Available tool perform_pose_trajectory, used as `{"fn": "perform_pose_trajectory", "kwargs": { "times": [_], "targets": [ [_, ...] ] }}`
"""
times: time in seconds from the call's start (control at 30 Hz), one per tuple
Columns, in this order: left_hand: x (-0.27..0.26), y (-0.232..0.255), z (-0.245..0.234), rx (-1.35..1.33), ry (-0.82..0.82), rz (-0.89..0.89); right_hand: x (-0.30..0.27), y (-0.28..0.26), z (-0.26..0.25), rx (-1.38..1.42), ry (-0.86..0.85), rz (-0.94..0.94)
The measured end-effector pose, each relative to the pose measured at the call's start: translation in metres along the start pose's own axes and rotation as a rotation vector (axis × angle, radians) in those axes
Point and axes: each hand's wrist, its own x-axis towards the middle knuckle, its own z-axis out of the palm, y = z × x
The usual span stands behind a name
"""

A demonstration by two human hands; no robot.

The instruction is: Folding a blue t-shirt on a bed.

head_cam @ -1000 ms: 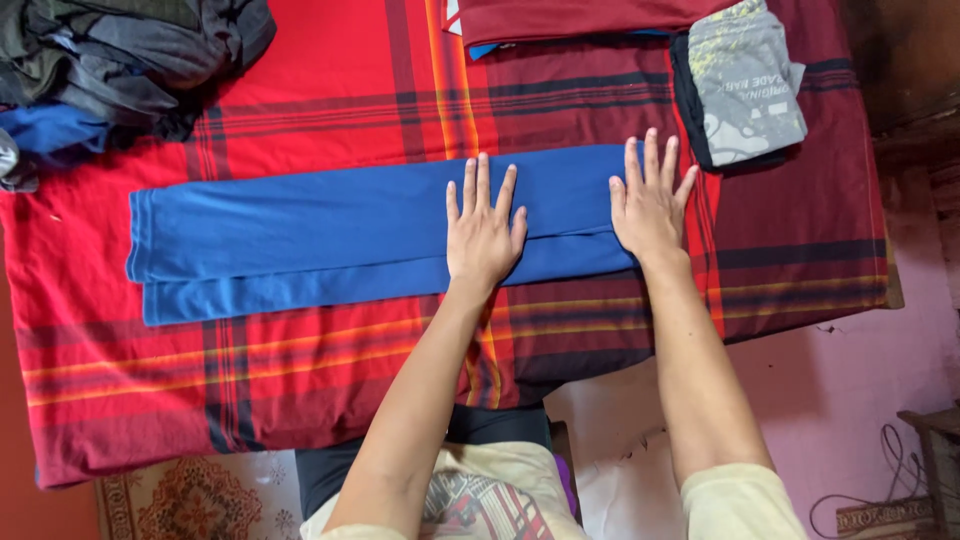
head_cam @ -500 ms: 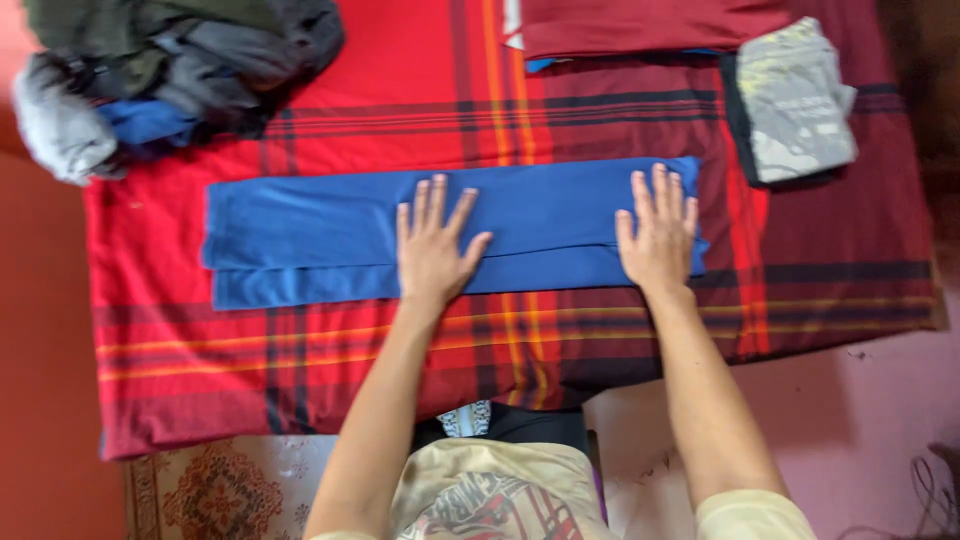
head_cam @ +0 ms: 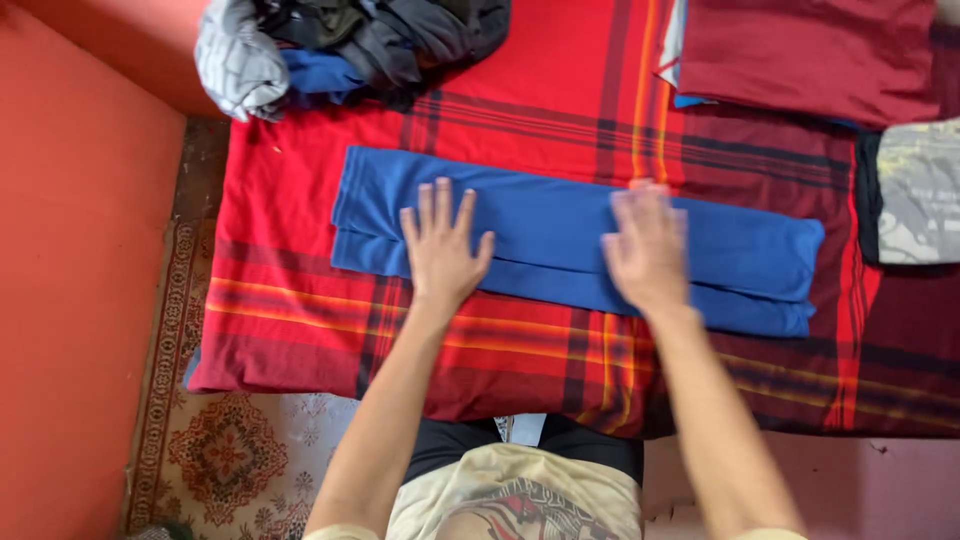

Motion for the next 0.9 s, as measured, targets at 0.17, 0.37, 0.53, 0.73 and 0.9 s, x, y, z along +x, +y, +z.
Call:
{"fn": "perform_pose_trajectory", "kwargs": {
  "times": [0.17,0.37,0.53,0.73,0.9],
  "targets": [
    [0.012,0.022,0.032,-0.183,-0.042,0.173,0.017,-0.041,0.02,0.044,-0.039,-0.039],
    [0.031,-0.033,0.0,-0.185,0.01,0.189,0.02,-0.039,0.021,0.068,0.01,-0.026],
    [0.033,-0.109,-0.015,0.01,0.058,0.0,0.014,-0.042,0.018,0.047,-0.024,0.016],
    [0.021,-0.036,-0.016,-0.017,0.046,-0.041,0.016,-0.041,0.022,0.05,-0.011,0.019],
    [-0.002,-0.014,-0.001,-0.156,-0.093,0.255,0.014,-0.04,0.022,0.031,-0.035,0.034]
  ]
}}
